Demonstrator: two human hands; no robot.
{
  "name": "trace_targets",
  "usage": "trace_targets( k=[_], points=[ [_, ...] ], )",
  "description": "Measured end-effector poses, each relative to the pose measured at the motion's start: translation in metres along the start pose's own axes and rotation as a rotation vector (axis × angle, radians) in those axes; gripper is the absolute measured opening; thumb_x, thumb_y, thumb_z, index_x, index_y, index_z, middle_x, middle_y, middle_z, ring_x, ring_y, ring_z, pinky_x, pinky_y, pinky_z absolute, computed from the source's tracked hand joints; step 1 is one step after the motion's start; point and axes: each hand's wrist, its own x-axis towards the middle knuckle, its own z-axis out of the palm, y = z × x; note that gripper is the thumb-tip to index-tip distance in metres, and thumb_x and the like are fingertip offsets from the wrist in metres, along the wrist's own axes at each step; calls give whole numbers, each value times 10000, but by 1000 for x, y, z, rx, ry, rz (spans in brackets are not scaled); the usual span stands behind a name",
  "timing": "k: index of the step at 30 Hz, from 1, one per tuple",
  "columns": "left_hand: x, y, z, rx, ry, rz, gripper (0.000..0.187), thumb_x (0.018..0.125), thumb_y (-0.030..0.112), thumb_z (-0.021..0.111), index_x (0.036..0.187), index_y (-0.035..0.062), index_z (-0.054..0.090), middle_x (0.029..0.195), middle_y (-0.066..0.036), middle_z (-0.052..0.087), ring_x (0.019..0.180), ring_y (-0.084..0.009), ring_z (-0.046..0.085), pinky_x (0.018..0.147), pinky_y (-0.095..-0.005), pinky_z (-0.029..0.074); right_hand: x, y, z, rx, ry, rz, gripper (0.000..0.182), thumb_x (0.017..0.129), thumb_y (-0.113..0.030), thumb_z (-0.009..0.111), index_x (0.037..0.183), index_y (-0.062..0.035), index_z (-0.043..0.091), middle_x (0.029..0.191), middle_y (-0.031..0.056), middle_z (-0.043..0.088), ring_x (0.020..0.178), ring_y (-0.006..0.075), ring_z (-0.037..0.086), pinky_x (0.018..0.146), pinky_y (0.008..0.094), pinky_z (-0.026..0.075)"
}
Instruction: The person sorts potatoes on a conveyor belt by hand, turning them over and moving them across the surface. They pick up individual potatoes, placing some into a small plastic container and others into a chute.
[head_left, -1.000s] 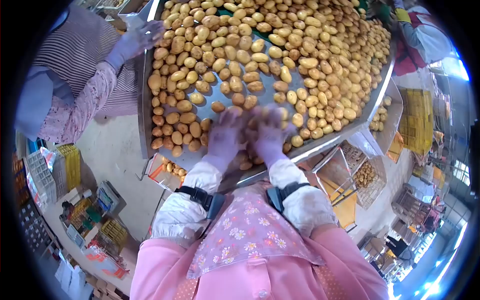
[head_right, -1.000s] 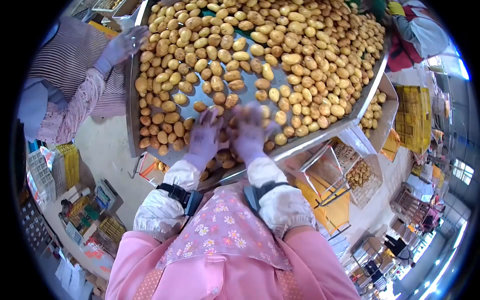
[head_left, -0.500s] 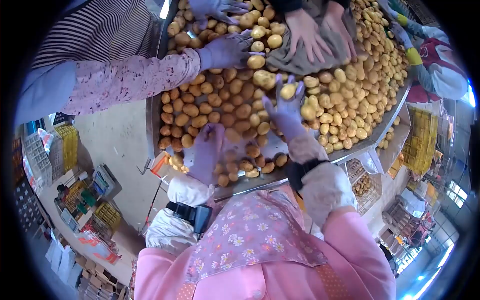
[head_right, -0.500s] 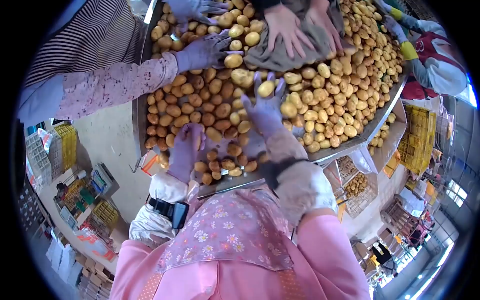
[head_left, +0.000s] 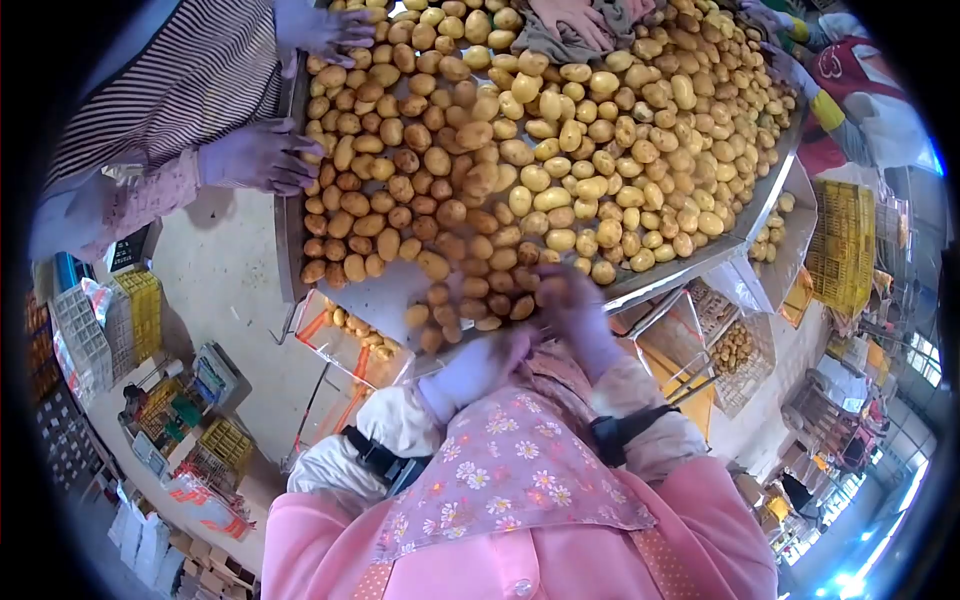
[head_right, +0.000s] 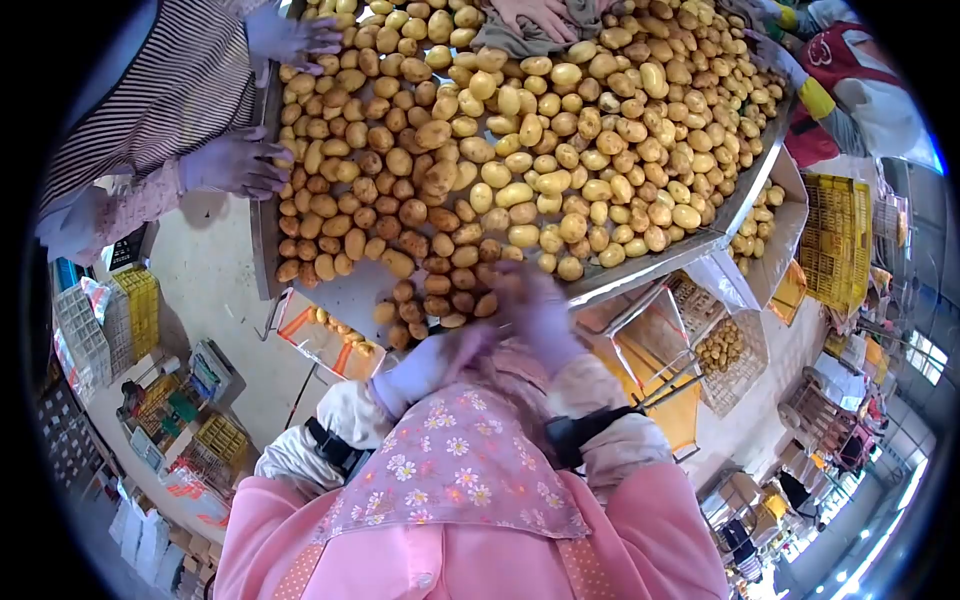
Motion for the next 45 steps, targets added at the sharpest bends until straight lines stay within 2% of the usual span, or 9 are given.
trace_targets(
  k=[7, 13, 17, 23, 27, 30, 35, 36, 45],
  points=[
    [-37, -65, -44, 841, 361, -258, 357, 887, 109, 638, 1239, 127, 695, 1205, -162, 661, 1075, -378, 625, 907, -465, 522, 24, 30, -97, 617, 195, 136, 131, 980, -118, 657, 1068, -51, 589, 867, -15, 602, 732, 58, 554, 609, 193, 439],
    [1, -88, -55, 664, 278, -276, 261, 906, 172, 628, 1153, 121, 692, 1146, -185, 642, 1033, -381, 645, 893, -476, 526, 8, 58, -45, 51, 92, -140, 97, 961, -19, 588, 1055, -25, 565, 1022, 45, 643, 841, 109, 619, 700, 251, 503],
    [22, -36, -13, 359, 446, -548, 252, 1001, 201, 580, 1220, 91, 642, 1248, -191, 652, 1134, -363, 647, 956, -455, 502, -46, -6, -11, 943, -102, 154, 95, 991, -22, 571, 1086, -28, 575, 1048, 28, 642, 911, 108, 597, 800, 264, 505],
    [86, -13, -1, 654, 270, 242, 352, 1023, 243, 538, 1316, 70, 624, 1275, -195, 650, 1137, -400, 634, 996, -462, 506, -55, 88, -51, 1532, -242, -20, 432, 1016, -138, 599, 1420, -33, 489, 1158, 69, 652, 995, 146, 634, 900, 264, 527],
    [122, -69, -61, 1052, 272, 162, 331, 872, 125, 622, 1197, 141, 685, 1184, -110, 688, 1024, -328, 653, 899, -450, 533, -122, 149, -160, -510, 400, 175, 356, 1032, -307, 564, 1314, -90, 552, 1159, 139, 650, 1071, 280, 651, 914, 394, 545],
    [139, -58, -65, 1138, 145, 77, 297, 864, 112, 626, 1151, 168, 675, 1135, -85, 686, 1018, -321, 656, 868, -459, 536, -147, 156, -187, -627, 444, 496, 335, 1024, -304, 585, 1294, -106, 575, 1114, 154, 646, 1047, 293, 652, 873, 432, 547],
    [146, -41, -78, 1096, 25, -125, 274, 901, 221, 665, 1164, 152, 638, 1080, -104, 682, 970, -320, 686, 830, -451, 545, -110, 114, -120, 892, 203, 342, 436, 1029, -288, 624, 1420, -115, 539, 1118, 32, 651, 785, 158, 652, 657, 275, 525],
    [142, -52, -79, 1055, 138, -75, 264, 929, 290, 659, 1144, 137, 651, 1069, -118, 690, 959, -328, 695, 847, -438, 551, -98, 136, -87, 383, 159, 13, 440, 1037, -338, 621, 1408, -112, 558, 1120, 46, 651, 775, 150, 644, 657, 272, 527],
    [40, -33, 37, 632, -103, 247, 461, 964, 271, 620, 1351, 20, 606, 1399, -224, 579, 1324, -397, 531, 1131, -499, 408, -72, 80, -60, 1235, -55, 183, 434, 1074, -241, 565, 1472, -89, 482, 1205, 80, 692, 1145, 189, 629, 999, 325, 497]
  ],
)
